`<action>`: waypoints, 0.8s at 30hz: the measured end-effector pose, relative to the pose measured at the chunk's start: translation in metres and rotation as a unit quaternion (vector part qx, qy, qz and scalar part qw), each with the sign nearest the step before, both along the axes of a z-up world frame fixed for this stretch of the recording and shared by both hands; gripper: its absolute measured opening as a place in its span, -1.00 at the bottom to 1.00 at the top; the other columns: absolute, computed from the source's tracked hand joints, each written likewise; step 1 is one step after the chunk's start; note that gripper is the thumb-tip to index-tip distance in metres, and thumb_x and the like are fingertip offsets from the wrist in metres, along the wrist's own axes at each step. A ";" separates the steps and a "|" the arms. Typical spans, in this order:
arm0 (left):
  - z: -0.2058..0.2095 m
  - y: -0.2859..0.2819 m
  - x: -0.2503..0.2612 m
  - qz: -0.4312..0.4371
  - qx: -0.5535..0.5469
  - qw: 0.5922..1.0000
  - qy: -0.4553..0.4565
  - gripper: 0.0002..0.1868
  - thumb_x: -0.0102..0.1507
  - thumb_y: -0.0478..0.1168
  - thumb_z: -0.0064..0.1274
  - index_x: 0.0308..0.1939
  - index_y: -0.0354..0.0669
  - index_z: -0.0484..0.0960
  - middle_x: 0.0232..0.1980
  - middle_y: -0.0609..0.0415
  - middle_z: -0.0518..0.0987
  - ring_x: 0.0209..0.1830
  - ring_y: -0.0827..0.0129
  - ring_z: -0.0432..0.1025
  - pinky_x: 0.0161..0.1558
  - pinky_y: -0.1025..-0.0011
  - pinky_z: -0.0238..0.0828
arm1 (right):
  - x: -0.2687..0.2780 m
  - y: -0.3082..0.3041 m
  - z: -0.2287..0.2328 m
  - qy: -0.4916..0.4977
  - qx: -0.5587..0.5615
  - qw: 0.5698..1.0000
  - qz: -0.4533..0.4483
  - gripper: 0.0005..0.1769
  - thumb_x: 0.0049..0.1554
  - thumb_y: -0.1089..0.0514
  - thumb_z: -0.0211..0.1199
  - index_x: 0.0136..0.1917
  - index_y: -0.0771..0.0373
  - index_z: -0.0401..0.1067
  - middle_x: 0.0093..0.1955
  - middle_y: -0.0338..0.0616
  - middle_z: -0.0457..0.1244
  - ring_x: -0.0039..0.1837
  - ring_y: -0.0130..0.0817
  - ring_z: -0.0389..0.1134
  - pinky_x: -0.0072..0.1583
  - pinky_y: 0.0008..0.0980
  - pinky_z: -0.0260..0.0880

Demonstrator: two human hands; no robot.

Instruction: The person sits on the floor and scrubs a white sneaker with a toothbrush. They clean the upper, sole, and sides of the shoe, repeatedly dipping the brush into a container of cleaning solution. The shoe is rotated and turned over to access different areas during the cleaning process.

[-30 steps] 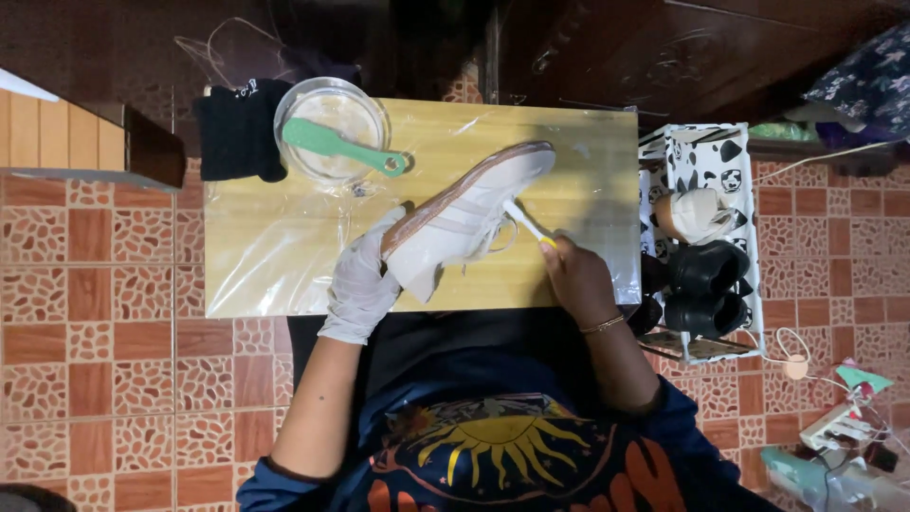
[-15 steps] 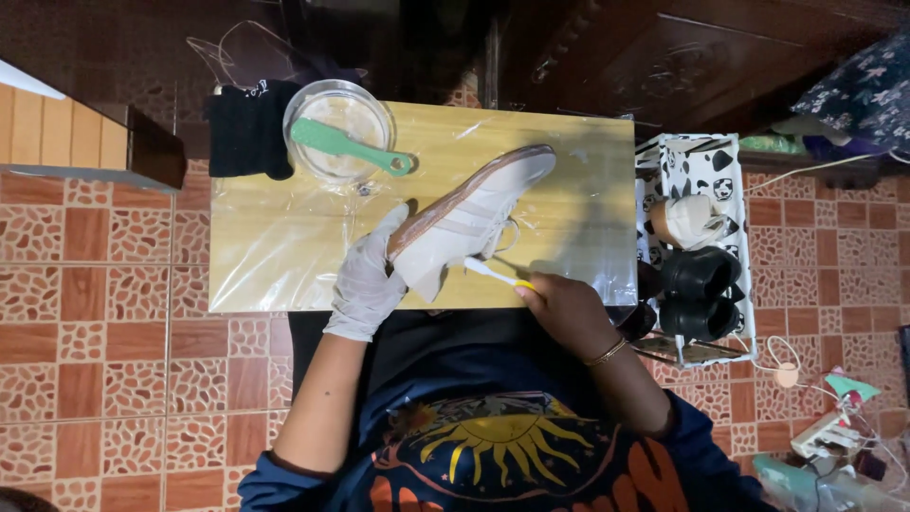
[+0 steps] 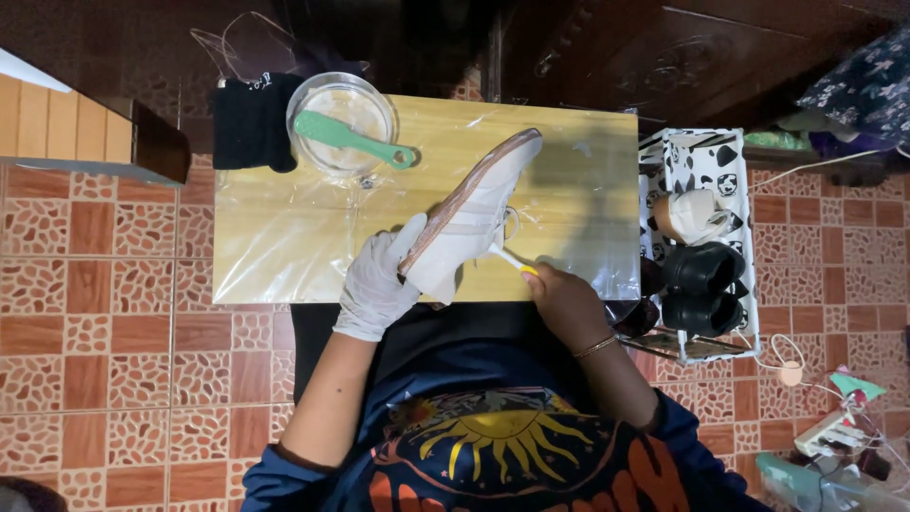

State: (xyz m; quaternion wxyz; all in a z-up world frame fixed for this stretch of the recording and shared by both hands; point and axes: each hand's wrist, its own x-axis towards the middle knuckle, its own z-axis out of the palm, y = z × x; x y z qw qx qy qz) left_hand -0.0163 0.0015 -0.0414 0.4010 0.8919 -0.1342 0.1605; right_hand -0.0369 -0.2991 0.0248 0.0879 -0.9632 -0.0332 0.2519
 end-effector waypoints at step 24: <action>0.003 0.003 0.004 0.041 0.000 0.999 -0.011 -0.09 0.03 0.04 0.20 0.51 0.28 0.35 -0.18 0.15 0.44 -0.22 0.21 0.42 -0.08 0.28 0.49 | 0.007 0.001 0.011 0.000 -0.025 0.999 -0.023 -0.52 0.37 -0.26 -0.18 0.17 0.05 0.40 -0.04 0.03 0.43 0.14 0.06 0.47 0.20 0.02 0.45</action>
